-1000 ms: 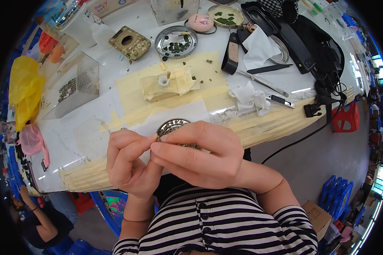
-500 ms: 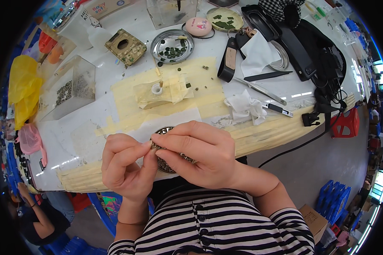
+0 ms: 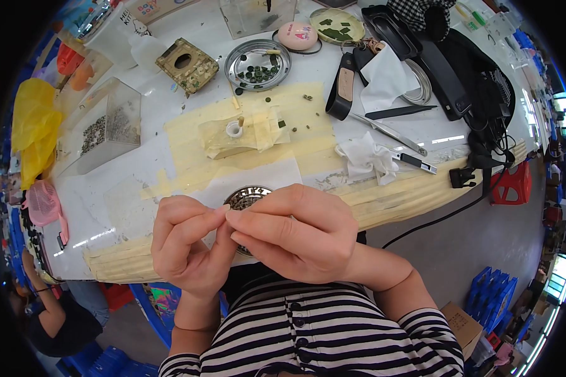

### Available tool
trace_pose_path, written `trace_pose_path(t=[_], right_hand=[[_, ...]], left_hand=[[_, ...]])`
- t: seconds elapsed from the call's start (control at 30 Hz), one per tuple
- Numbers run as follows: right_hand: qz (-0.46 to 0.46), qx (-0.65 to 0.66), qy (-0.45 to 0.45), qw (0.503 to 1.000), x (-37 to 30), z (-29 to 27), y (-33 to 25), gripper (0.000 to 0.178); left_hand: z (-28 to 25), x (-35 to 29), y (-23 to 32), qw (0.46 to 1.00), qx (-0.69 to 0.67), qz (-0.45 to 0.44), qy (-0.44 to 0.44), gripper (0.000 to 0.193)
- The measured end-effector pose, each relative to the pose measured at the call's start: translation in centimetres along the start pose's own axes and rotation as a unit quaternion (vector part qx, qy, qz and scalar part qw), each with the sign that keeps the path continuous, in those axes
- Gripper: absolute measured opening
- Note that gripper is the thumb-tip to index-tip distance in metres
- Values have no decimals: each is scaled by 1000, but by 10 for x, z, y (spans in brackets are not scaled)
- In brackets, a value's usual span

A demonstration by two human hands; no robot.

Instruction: Assembling small toy components using tweezers at a workbench.

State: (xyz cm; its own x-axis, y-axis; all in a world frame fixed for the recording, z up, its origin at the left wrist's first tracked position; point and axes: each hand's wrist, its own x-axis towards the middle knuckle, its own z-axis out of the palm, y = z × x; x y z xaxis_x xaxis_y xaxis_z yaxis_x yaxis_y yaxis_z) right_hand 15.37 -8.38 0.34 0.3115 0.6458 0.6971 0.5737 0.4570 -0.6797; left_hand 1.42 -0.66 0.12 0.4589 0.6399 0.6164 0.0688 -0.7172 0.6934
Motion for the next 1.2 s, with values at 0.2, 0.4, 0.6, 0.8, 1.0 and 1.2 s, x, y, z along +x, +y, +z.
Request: trace_pose_path(t=[0.2, 0.4, 0.6, 0.8, 1.0, 1.2], right_hand=[[25, 2, -3, 1000, -3, 0, 2, 27], [84, 42, -35, 995, -3, 0, 3, 25], [-17, -17, -9, 1000, -3, -1, 1, 26], [-9, -30, -14, 999, -2, -1, 1, 29], [67, 18, -44, 997, -4, 1, 3, 28], [21, -3, -32, 999, -1, -2, -1, 26]], left_hand=[[0, -1, -1, 1000, -11, -1, 5, 26], [-2, -1, -1, 1000, -15, 13, -4, 25], [0, 0, 1, 1000, 6, 5, -1, 25], [0, -1, 0, 1000, -2, -5, 7, 26], [-3, 2, 0, 1000, -21, 17, -5, 25], [-1, 2, 0, 1000, -7, 9, 4, 26]])
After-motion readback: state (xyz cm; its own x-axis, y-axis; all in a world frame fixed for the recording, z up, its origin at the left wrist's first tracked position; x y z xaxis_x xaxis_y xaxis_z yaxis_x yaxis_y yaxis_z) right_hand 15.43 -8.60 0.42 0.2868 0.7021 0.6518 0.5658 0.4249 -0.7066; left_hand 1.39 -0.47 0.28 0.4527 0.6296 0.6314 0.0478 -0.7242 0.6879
